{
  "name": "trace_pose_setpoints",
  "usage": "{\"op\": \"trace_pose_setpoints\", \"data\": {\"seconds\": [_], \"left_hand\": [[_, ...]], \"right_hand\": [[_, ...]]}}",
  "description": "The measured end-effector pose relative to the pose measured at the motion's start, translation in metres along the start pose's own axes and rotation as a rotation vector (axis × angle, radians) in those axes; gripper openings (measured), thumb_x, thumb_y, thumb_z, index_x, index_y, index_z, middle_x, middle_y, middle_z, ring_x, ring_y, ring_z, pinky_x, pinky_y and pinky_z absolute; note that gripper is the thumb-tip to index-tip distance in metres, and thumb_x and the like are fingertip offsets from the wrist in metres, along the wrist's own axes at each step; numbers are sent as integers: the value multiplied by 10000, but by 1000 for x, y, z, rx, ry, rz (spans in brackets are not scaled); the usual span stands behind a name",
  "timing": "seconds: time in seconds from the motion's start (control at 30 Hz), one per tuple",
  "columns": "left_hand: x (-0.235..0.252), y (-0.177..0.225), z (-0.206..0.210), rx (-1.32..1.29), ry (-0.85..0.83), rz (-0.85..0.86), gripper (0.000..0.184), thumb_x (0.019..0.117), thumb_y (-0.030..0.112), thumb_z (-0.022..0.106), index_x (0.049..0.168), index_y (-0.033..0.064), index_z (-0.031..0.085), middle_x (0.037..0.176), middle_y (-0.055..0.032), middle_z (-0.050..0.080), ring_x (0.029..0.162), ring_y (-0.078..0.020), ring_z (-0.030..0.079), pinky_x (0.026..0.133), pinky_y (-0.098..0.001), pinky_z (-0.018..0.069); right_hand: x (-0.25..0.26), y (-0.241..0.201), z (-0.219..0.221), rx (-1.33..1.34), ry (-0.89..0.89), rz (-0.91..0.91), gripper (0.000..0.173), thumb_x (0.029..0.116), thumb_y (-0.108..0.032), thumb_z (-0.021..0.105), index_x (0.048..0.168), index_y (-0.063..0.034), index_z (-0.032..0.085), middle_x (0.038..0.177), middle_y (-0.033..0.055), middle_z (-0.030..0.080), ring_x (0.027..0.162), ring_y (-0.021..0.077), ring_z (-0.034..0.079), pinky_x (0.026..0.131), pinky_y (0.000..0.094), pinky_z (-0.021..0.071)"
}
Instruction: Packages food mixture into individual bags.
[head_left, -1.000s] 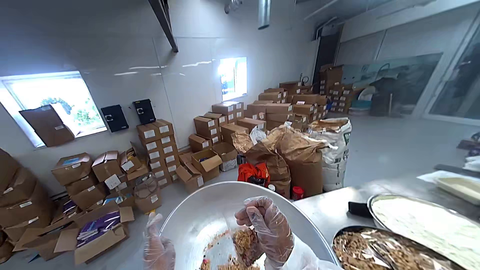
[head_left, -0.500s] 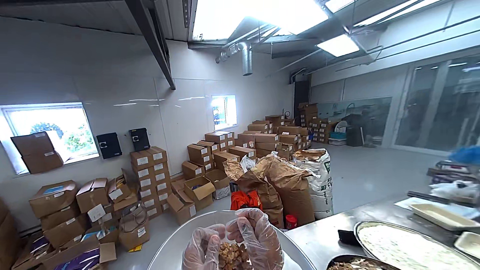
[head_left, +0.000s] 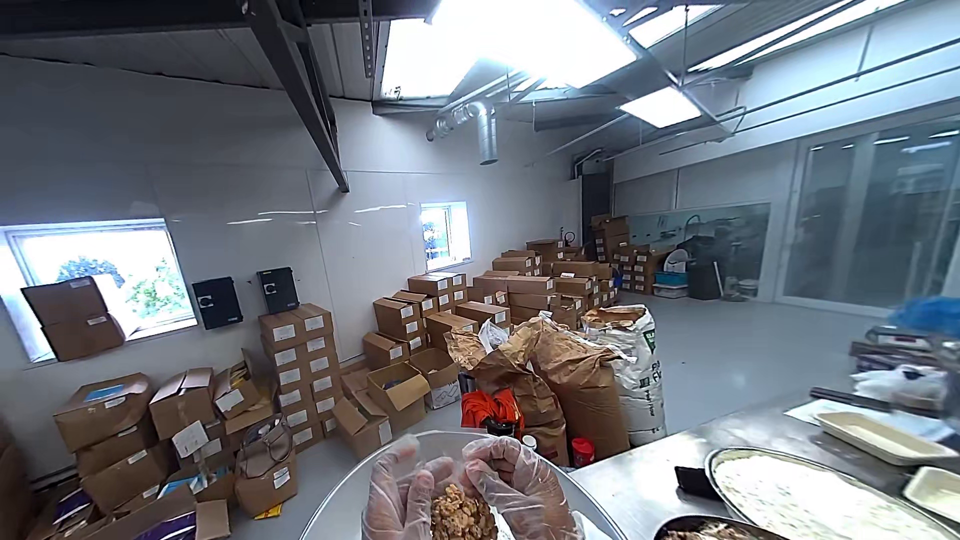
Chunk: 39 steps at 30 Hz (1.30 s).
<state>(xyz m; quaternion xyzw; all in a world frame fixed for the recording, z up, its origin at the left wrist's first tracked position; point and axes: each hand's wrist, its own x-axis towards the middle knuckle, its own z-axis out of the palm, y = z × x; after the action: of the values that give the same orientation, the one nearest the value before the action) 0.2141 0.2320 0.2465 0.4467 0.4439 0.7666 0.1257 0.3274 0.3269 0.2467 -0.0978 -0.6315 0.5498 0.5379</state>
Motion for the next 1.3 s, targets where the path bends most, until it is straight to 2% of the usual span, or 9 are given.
{"op": "trace_pose_setpoints", "data": {"seconds": [0.07, 0.2, 0.33, 0.5, 0.73, 0.97, 1.13, 1.2, 1.3], "left_hand": [[4, 5, -7, -17, -51, -40, 450, 974, -98, 527, 1416, -74, 445, 1048, -141, 766, 884, -229, 773, 820, -362, 645], [8, 8, -16, 7, -99, 60, 223, 941, -99, 592, 1151, -68, 660, 963, -74, 778, 801, -154, 761, 757, -307, 647], [9, 16, -17, -19, -134, 99, 219, 924, -120, 602, 1116, -52, 682, 982, -71, 778, 785, -145, 760, 728, -307, 652], [10, 16, -16, -62, -172, 221, 245, 894, -127, 632, 1074, 19, 712, 1014, -21, 768, 764, -106, 746, 677, -274, 646], [10, 17, 2, -193, -182, 250, 294, 921, -96, 594, 1038, 131, 739, 980, 50, 755, 696, -18, 683, 618, -199, 595], [13, 14, 16, -355, -278, 285, 163, 995, 159, 640, 1068, 214, 774, 996, 70, 752, 725, 9, 678, 622, -159, 575], [19, 0, 8, -596, -229, 274, 201, 1022, 234, 584, 1143, 213, 743, 869, 14, 740, 597, -29, 661, 549, -173, 562], [20, -1, 13, -520, -160, 153, 284, 1061, 328, 497, 1211, 172, 682, 768, 20, 732, 591, -41, 662, 552, -186, 550], [13, -2, 34, -335, -285, -19, 742, 976, 671, 454, 1345, 38, 575, 1032, -27, 744, 884, -129, 715, 745, -289, 595]], "right_hand": [[0, -4, -2, 3, -10, -11, 153, 894, 57, 650, 1036, 5, 668, 905, 40, 735, 766, 123, 723, 711, 276, 630], [2, -8, -10, 84, -68, -38, 208, 875, 103, 637, 1034, -30, 648, 915, 27, 734, 732, 113, 710, 664, 269, 619], [5, -11, -16, 211, -114, -42, 230, 872, 111, 630, 1021, -60, 667, 920, 29, 732, 714, 105, 697, 630, 258, 604], [14, -9, -30, 425, -312, -69, 142, 913, -66, 719, 1032, -138, 748, 931, 19, 736, 686, 43, 666, 571, 192, 559], [15, -21, -40, 533, -355, 42, 130, 950, -101, 660, 1009, -176, 748, 797, -8, 715, 611, 8, 634, 526, 151, 512], [8, -31, -44, 431, -261, -99, 201, 968, -71, 590, 1009, -169, 760, 819, -29, 725, 650, 1, 650, 561, 149, 526], [4, -36, -49, 343, -161, -249, 198, 977, -87, 573, 957, -168, 752, 858, -36, 723, 702, 8, 657, 635, 163, 550], [4, -34, -52, 318, -134, -292, 183, 974, -108, 583, 958, -178, 751, 845, -45, 718, 693, 8, 651, 631, 166, 548], [3, -29, -55, 279, -110, -336, 187, 965, -90, 577, 961, -172, 744, 862, -43, 714, 694, 11, 646, 620, 170, 548]]}}
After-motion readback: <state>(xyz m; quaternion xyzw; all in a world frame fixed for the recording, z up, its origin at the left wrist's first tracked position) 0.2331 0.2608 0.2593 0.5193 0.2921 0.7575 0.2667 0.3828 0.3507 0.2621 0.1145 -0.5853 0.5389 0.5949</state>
